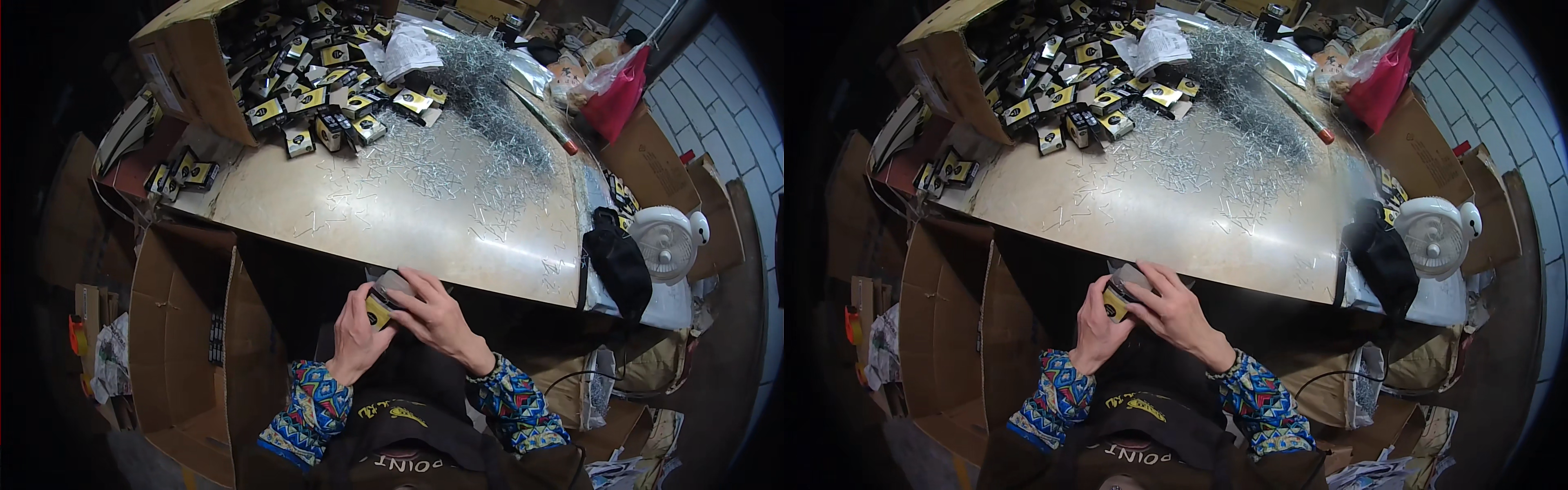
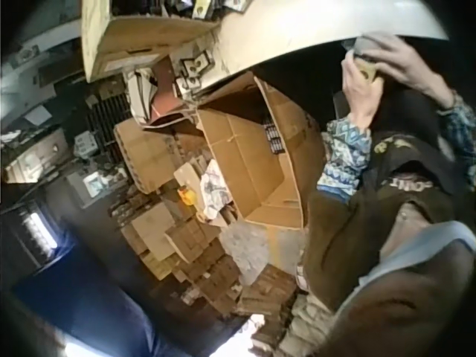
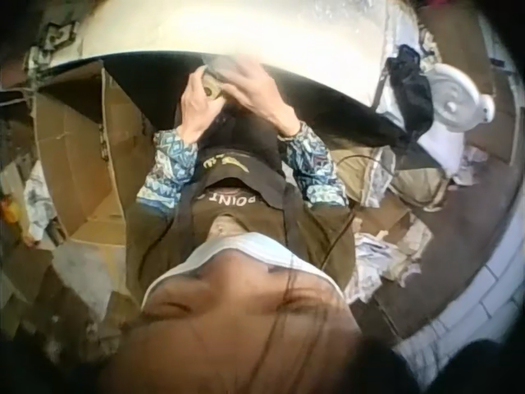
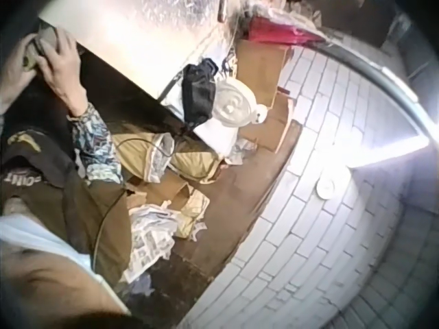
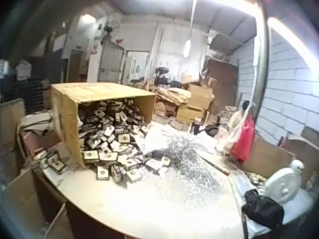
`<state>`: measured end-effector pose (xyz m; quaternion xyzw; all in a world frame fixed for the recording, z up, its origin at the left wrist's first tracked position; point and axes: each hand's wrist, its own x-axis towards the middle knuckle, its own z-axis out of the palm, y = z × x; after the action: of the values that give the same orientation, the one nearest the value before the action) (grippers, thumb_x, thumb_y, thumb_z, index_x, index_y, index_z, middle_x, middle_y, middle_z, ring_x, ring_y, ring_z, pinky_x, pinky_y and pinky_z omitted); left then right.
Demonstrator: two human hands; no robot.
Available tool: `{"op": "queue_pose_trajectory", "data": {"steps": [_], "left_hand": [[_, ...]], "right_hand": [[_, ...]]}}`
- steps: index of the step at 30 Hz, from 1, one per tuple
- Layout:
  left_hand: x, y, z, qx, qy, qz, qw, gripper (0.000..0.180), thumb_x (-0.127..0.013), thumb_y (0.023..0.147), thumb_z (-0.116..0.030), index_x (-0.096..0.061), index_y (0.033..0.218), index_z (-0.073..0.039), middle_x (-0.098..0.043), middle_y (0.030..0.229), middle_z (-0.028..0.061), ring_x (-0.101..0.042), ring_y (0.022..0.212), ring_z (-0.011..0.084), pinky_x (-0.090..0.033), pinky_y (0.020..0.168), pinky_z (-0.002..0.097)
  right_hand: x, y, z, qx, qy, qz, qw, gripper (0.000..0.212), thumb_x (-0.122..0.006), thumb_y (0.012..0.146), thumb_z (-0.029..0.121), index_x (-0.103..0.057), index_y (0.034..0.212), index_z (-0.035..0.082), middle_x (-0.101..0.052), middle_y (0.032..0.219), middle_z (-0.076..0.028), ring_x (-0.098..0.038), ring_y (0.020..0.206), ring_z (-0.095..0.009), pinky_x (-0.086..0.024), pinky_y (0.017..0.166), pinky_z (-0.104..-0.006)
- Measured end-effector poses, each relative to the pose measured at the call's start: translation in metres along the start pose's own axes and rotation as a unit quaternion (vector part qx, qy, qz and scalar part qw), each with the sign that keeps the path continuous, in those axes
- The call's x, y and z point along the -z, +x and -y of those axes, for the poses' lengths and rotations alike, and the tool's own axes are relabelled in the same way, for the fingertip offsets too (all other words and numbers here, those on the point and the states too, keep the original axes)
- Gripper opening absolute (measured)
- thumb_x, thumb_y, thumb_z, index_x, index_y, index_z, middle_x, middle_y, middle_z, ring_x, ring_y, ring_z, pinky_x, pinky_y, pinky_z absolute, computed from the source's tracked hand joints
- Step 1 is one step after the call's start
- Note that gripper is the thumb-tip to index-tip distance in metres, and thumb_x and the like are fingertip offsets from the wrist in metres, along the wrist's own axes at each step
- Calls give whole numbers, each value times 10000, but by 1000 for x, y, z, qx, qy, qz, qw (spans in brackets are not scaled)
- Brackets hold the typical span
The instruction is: Packaging small items into product boxes and then into a larger cardboard container at a workbench.
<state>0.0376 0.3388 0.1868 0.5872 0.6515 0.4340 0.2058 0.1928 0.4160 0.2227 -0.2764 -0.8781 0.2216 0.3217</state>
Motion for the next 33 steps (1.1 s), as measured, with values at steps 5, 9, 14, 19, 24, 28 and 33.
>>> {"op": "queue_pose_trajectory", "data": {"steps": [5,9,14,19,24,28,33], "left_hand": [[0,7,-7,-3,-33,-44,998,736,-816,694,-126,-403,1299,-54,-567,1096,194,-616,945,405,-535,751,435],[-6,5,-2,-62,-19,-38,997,676,-804,694,-121,-430,1257,-102,-566,1064,170,-624,881,402,-542,688,430],[-3,3,-13,6,-17,-32,999,627,-773,721,-115,-431,1245,-76,-572,1016,179,-616,896,405,-529,732,442],[-5,4,-12,-4,38,-24,999,663,-767,698,-71,-410,1255,-34,-557,1011,203,-598,916,408,-505,737,457],[-10,-3,-9,-10,32,-21,999,602,-750,731,-90,-414,1225,-16,-548,1015,208,-584,932,415,-495,760,442],[-11,-2,-9,-1,22,-9,1000,558,-731,748,-81,-418,1204,-13,-549,1040,218,-582,939,417,-489,751,448],[-13,2,-1,35,-10,17,999,575,-725,739,-54,-412,1221,-34,-540,1046,202,-580,942,404,-491,735,451]], "right_hand": [[-4,-13,-8,-57,88,-110,988,292,-754,784,51,-699,1070,24,-619,1209,-205,-644,1014,-314,-533,828,-341],[-26,-24,2,-121,186,-58,973,296,-745,814,40,-688,1100,-5,-679,1071,-161,-663,945,-208,-535,792,-296],[-30,-20,13,-265,429,-100,858,271,-688,879,31,-675,1143,-30,-685,1153,-124,-636,955,-103,-536,795,-232],[-33,-16,27,-281,327,-120,894,242,-681,890,44,-688,1121,-26,-712,1074,-108,-649,919,-99,-533,796,-218],[-32,-16,23,-336,347,-120,868,228,-691,879,40,-699,1097,-28,-733,991,-82,-654,876,-86,-538,785,-220],[-35,-16,26,-291,283,-146,902,201,-693,858,27,-709,1050,-34,-733,975,-135,-693,840,-133,-553,759,-250],[-39,-14,25,-56,18,-158,986,186,-670,821,-56,-687,1006,-50,-711,991,-182,-712,865,-260,-563,751,-301]]}}
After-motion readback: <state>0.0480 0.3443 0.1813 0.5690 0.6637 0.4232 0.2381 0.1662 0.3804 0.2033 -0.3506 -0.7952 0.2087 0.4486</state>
